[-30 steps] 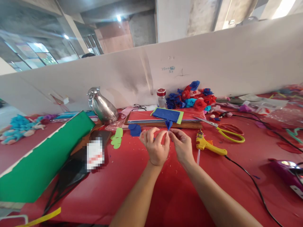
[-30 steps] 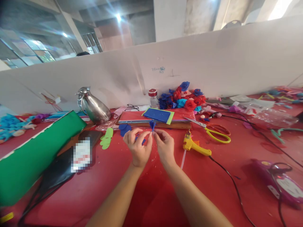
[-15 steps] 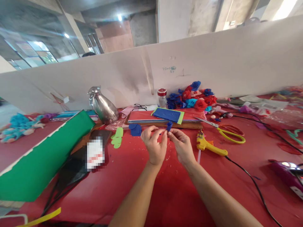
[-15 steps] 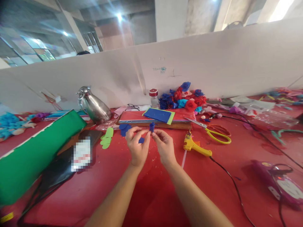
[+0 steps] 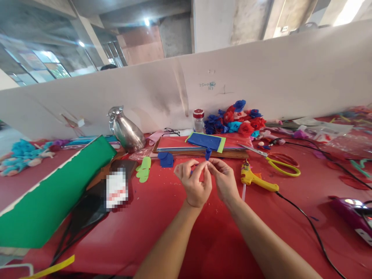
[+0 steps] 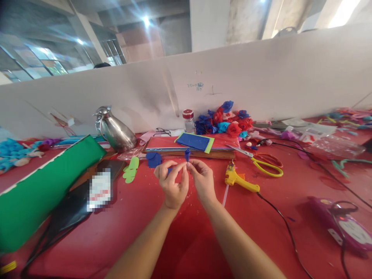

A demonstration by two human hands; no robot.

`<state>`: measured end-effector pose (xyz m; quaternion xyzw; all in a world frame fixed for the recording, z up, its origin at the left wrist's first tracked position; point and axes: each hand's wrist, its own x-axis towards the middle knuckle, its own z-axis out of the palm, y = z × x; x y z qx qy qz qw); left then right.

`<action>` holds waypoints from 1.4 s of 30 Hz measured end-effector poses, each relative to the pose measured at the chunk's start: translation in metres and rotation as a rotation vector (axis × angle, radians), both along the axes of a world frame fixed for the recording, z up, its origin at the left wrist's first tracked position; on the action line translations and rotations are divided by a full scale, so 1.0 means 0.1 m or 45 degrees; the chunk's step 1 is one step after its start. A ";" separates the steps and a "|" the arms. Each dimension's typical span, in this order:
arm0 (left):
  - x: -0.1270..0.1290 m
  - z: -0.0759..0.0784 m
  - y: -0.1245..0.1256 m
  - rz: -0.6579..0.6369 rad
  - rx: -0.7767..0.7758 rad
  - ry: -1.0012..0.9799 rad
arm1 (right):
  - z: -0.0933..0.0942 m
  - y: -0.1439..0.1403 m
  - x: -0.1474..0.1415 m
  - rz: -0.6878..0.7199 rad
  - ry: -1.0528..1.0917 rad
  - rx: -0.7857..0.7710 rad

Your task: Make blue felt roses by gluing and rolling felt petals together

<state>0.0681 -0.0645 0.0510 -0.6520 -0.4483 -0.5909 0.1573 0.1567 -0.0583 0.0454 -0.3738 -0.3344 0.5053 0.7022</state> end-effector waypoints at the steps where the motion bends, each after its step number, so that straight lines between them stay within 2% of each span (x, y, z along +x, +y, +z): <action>1: 0.01 -0.01 0.00 0.005 -0.044 -0.016 | -0.01 0.00 0.00 -0.010 0.000 0.006; 6: 0.01 -0.04 0.06 -0.052 -0.130 -0.138 | -0.04 0.02 0.00 -0.037 -0.009 0.030; 10: -0.01 -0.05 0.10 -0.209 -0.253 -0.252 | -0.04 0.03 -0.01 -0.040 -0.029 0.035; 18: -0.07 0.01 0.14 -0.498 -0.519 -0.471 | -0.10 0.03 0.00 -0.154 -0.210 0.067; 26: -0.03 -0.03 0.15 -0.415 -0.584 -0.795 | -0.06 -0.03 0.03 -0.438 -0.571 0.099; 28: -0.02 -0.05 0.16 -0.505 -0.684 -0.871 | -0.05 -0.04 0.03 -0.490 -0.658 0.117; 34: 0.04 -0.04 0.17 -0.981 -1.045 -1.344 | -0.05 -0.07 0.02 -0.563 -0.937 0.231; 37: 0.06 -0.03 0.17 -1.059 -1.115 -1.503 | -0.05 -0.08 0.01 -0.570 -0.971 0.249; 42: 0.02 -0.02 0.20 -1.067 -1.159 -1.617 | -0.07 -0.06 -0.02 -0.529 -0.914 0.227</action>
